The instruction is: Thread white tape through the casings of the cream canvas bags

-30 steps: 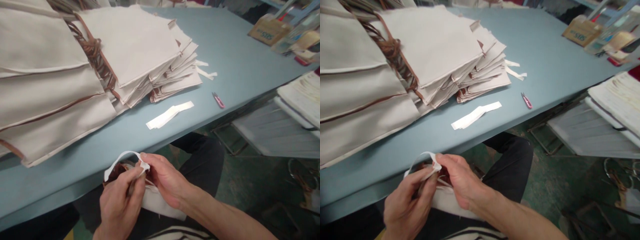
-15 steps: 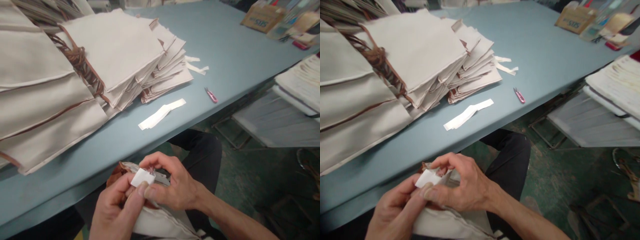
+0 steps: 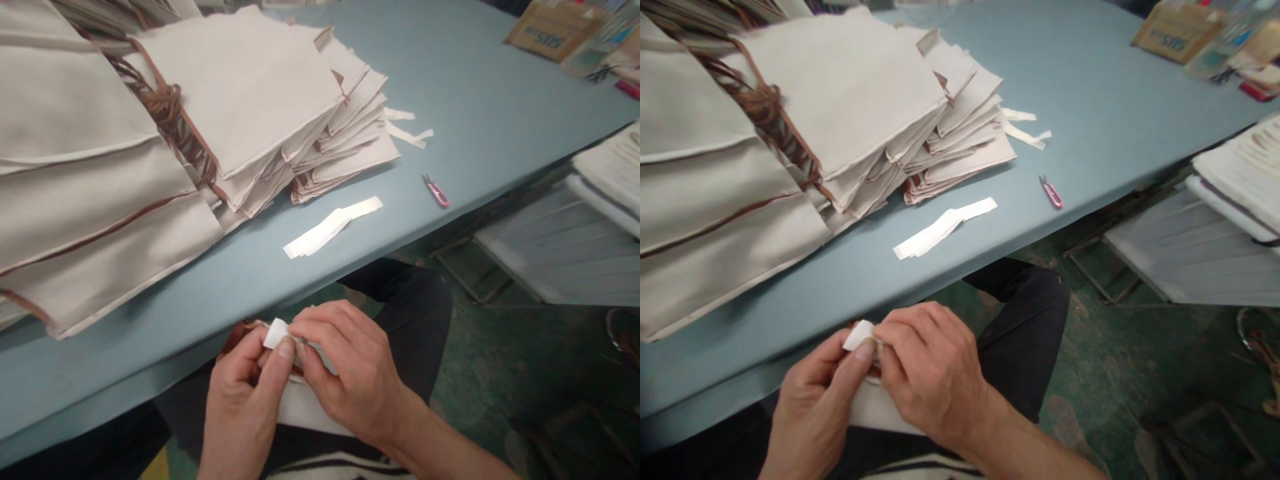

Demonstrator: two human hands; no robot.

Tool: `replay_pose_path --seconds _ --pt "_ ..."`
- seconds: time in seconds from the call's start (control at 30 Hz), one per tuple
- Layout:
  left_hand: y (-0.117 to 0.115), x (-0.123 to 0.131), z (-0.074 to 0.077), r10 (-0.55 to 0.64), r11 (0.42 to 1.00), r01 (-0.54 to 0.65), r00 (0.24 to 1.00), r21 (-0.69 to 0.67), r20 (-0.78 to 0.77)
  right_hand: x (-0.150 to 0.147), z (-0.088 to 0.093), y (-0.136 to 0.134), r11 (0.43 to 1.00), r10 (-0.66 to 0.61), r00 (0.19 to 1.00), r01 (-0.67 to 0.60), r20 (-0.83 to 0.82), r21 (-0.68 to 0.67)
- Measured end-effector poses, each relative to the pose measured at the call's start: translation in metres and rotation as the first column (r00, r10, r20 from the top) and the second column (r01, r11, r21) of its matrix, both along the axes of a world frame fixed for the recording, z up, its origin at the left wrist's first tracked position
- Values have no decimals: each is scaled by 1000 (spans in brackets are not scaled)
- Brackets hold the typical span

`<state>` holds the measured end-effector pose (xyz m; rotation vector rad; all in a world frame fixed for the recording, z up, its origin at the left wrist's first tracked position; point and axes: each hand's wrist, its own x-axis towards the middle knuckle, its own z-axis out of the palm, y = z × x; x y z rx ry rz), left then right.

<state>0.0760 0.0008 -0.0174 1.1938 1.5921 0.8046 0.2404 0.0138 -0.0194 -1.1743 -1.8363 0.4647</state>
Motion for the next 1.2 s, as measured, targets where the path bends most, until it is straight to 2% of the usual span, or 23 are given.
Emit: replay_pose_path --seconds 0.13,0.27,0.37,0.47,0.6,0.7,0.8,0.87,0.93,1.0,1.07,1.13,1.2 --pt "-1 2 -1 39 992 -20 987 122 -157 -6 -8 -3 999 -4 1000 2 -25 -46" --pt "-4 -14 -13 -87 968 143 961 204 -263 -8 -11 -2 998 -3 998 -1 -63 -67" --pt "-9 -26 -27 -183 958 219 964 188 -191 -10 -12 0 986 -50 993 32 -105 -164" --pt "-14 -29 -38 -126 981 131 991 146 -42 -14 -12 0 959 -116 987 81 -115 -272" --pt "-16 -23 -37 -10 997 3 995 72 94 -17 -10 1 895 -161 977 84 -141 -439" --pt "-13 -16 -31 7 1000 -3 969 -18 248 -15 -12 4 814 -197 947 13 -255 -581" --pt "-11 -13 -29 18 997 11 936 -82 351 -9 -19 11 749 -216 903 -92 -373 -657" --pt "-12 -12 -29 87 991 -46 931 -124 355 -5 -27 16 737 -229 888 -109 -399 -667" --pt "-12 -10 -28 200 976 -153 912 -158 358 -1 -36 18 756 -236 882 -97 -408 -648" --pt "-11 -7 -27 288 956 -233 868 -180 404 1 -43 16 774 -224 875 -109 -430 -624" --pt "-10 -4 -27 349 937 -288 824 -199 446 0 -50 8 768 -197 858 -166 -475 -618" --pt "-12 -2 -30 375 926 -316 837 -207 399 -5 -59 -3 729 -204 825 -231 -527 -644" --pt "-17 -4 -35 364 927 -311 883 -210 297 -12 -70 -17 658 -274 780 -274 -562 -702"
